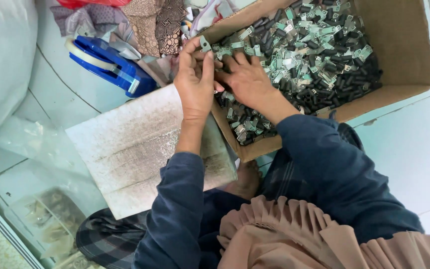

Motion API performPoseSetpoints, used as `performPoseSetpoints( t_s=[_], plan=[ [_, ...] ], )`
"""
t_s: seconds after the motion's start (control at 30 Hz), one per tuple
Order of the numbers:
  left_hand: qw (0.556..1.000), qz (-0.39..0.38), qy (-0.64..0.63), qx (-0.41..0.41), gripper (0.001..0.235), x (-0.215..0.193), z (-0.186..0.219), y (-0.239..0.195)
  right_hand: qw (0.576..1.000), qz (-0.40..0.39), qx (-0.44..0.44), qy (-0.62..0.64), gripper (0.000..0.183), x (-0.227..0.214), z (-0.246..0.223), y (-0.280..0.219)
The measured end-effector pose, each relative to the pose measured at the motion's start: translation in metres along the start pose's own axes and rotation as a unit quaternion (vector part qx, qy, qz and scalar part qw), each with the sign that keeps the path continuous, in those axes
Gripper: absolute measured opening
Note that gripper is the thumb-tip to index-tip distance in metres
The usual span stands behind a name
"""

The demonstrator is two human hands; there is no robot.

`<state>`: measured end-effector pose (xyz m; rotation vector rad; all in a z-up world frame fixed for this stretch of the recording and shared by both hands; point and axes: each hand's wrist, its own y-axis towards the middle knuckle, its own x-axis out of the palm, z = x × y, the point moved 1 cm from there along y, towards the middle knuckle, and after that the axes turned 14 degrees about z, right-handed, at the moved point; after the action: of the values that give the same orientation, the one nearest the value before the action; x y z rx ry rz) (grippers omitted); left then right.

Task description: The person is sorting small metal pieces from a large box into smaller plastic bags for packaging or quality control.

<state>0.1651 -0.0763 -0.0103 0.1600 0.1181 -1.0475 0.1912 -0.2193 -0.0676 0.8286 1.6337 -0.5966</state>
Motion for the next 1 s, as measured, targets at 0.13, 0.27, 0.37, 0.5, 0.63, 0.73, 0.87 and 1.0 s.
performPoseSetpoints(
  t_s=[0.13,0.27,0.37,0.5,0.63,0.73,0.87,1.0],
  plan=[
    [0.999,-0.028,-0.036,0.001,0.032,-0.001,-0.002,0.003,0.996,-0.078,0.045,0.008,0.037,-0.015,0.026,-0.013],
    [0.998,-0.030,-0.044,-0.018,0.032,-0.001,-0.003,0.001,0.977,-0.113,0.165,0.072,0.039,-0.021,0.045,-0.037],
    [0.999,-0.020,-0.040,-0.003,0.032,0.001,-0.005,-0.001,0.961,-0.138,0.225,0.081,0.042,-0.029,0.041,-0.042],
    [0.999,-0.022,-0.020,0.013,0.029,0.001,-0.001,0.000,0.964,-0.098,0.235,0.076,0.025,-0.014,0.051,-0.045],
    [1.000,-0.012,-0.023,-0.004,0.031,0.002,-0.003,0.001,0.987,0.047,0.148,-0.040,0.044,-0.021,0.044,-0.038],
    [0.999,-0.005,-0.030,-0.029,0.032,0.005,-0.005,0.003,0.993,0.104,0.040,-0.041,0.053,-0.011,0.023,-0.022],
    [0.997,0.000,-0.038,-0.069,0.030,0.004,-0.008,0.005,0.998,-0.041,0.032,-0.018,0.085,0.012,-0.005,0.000],
    [0.998,0.010,-0.023,-0.054,0.030,0.005,-0.015,0.005,0.998,-0.035,0.029,-0.034,0.092,0.016,-0.017,-0.017]
  ],
)
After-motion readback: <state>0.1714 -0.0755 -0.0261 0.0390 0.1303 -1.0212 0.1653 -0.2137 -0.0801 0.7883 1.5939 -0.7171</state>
